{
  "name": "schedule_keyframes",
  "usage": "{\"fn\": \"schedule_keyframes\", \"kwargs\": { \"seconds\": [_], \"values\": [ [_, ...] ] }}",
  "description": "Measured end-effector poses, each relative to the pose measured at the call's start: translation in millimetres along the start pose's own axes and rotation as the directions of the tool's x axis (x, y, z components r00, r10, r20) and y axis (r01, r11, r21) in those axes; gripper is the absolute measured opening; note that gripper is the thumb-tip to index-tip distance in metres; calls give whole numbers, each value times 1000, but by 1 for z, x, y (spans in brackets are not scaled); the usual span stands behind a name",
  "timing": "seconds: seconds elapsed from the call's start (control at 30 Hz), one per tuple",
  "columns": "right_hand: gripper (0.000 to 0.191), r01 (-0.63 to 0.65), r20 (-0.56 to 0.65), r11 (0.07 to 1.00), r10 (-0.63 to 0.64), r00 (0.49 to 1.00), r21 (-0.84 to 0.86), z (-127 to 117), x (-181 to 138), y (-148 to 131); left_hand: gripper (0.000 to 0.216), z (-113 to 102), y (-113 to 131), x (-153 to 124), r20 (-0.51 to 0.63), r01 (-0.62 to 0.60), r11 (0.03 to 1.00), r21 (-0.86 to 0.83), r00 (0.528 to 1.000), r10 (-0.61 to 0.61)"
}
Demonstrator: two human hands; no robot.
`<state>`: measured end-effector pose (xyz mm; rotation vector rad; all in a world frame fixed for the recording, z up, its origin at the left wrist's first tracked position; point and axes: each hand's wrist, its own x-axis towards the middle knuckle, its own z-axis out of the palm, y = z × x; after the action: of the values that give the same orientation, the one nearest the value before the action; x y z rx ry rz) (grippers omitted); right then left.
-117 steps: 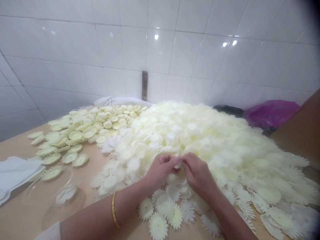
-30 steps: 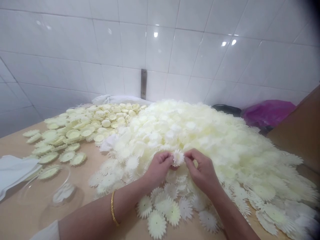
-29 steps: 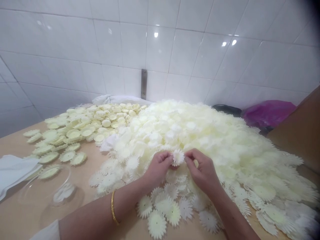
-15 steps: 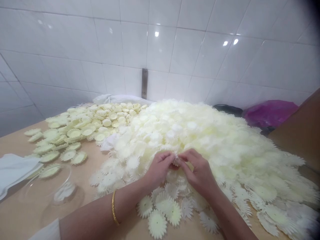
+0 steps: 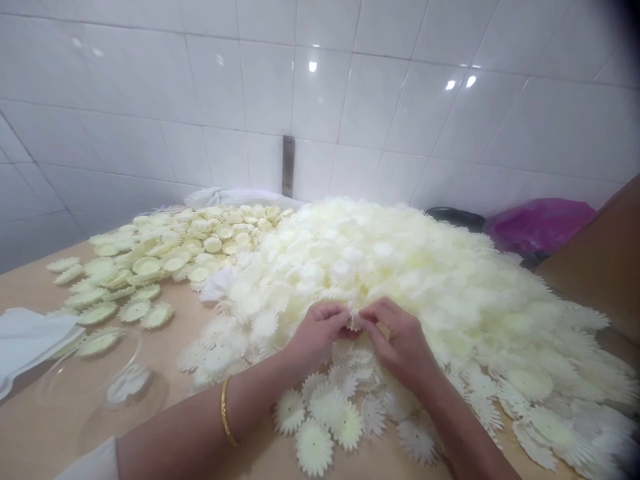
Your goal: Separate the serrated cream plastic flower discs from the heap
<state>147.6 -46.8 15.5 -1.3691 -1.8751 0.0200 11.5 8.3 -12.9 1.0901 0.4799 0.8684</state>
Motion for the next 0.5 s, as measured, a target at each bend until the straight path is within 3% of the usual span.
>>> {"fn": "schedule_keyframes", "kwargs": {
  "seconds": [0.3,0.5],
  "values": [
    [19,28,42,995,-24,999,-92,0,-2,0,22,0,0,-2,-8,15,993,114,1000,-14],
    [17,-48,47,999,48,998,0,-2,-1,-3,17,1,3,-3,8,22,994,103,1000,-23]
  ]
}}
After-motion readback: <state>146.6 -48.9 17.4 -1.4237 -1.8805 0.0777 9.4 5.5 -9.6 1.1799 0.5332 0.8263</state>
